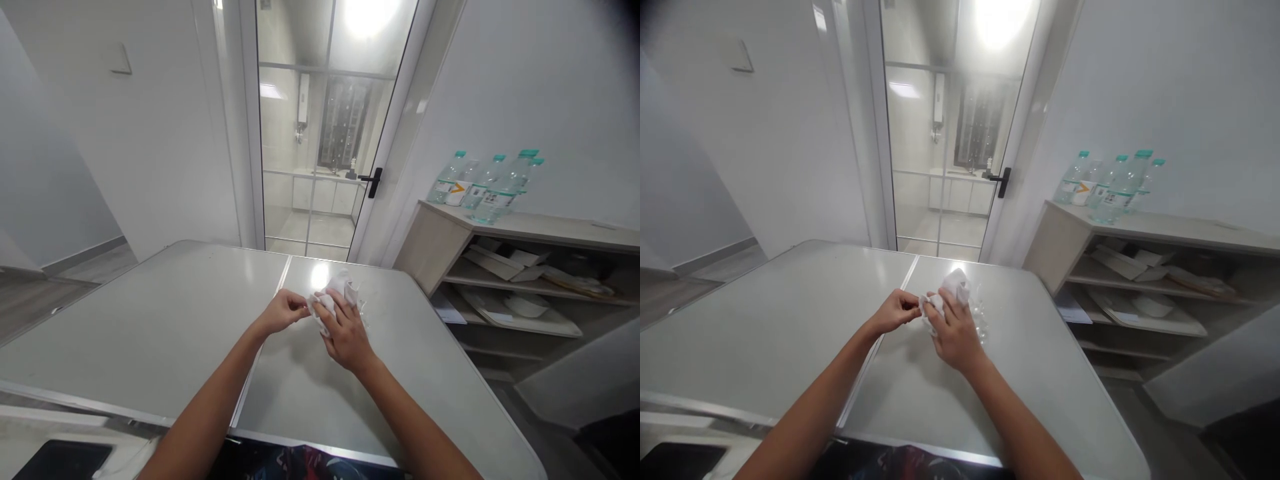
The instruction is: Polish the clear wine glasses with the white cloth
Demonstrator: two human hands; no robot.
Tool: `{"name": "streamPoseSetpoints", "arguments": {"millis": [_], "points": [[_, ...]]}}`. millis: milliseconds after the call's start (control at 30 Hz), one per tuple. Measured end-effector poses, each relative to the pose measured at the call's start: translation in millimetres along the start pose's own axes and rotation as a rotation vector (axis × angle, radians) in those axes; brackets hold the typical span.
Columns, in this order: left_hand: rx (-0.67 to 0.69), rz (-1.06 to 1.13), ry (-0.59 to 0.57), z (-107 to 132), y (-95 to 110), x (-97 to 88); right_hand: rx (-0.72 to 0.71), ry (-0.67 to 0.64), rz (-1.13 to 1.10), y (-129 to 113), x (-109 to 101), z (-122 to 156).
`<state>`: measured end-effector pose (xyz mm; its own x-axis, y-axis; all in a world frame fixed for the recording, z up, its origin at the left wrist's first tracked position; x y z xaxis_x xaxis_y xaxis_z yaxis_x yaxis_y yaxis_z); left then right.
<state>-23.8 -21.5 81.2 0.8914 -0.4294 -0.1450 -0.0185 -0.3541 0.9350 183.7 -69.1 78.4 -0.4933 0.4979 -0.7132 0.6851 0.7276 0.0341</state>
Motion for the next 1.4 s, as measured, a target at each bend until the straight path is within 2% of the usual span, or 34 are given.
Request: {"name": "streamPoseSetpoints", "arguments": {"millis": [100,200,300,367,500,567,633,733,1033,1400], "points": [[0.018,-0.030,-0.054,2,3,-2.0,0.205,0.063,-0.290,-1,-6,0],[-0.014,0.036,-0.054,3,-1,-5.2,0.445,0.124,-0.674,-5,-10,-2],[-0.039,0.155,-0.027,3,-9,-7.0,0.571,0.219,-0.983,-8,-11,-4],[-0.033,0.237,0.004,2,-13,-6.4,0.616,0.291,-1.084,-9,-10,-5],[-0.012,0.463,0.238,-2,-16,-5.6,0.642,0.405,-0.972,-10,-7,0],[-0.004,0.526,0.352,-3,-18,-6.2,0.611,0.383,-0.835,-10,-4,5],[-0.001,0.535,0.410,-5,-19,-6.7,0.568,0.329,-0.715,-11,-2,9],[-0.003,0.537,0.425,-5,-21,-5.7,0.487,0.274,-0.619,-11,3,11],[0.014,0.534,0.393,-6,-26,1.3,0.325,0.149,-0.570,-14,9,10],[0.010,0.546,0.447,-8,-25,5.7,0.278,0.096,-0.562,-12,15,15]]}}
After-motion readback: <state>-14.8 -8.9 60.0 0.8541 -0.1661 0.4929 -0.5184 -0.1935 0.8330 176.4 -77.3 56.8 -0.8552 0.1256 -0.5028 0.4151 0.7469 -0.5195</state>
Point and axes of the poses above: each hand's wrist, its own z-axis away from the middle knuckle, its own x-axis out of the palm, y = z × x, the point moved 1 cm from there along -z, towards the middle knuckle, and after that the axes turned 9 degrees about z, right-handed, at the moved point
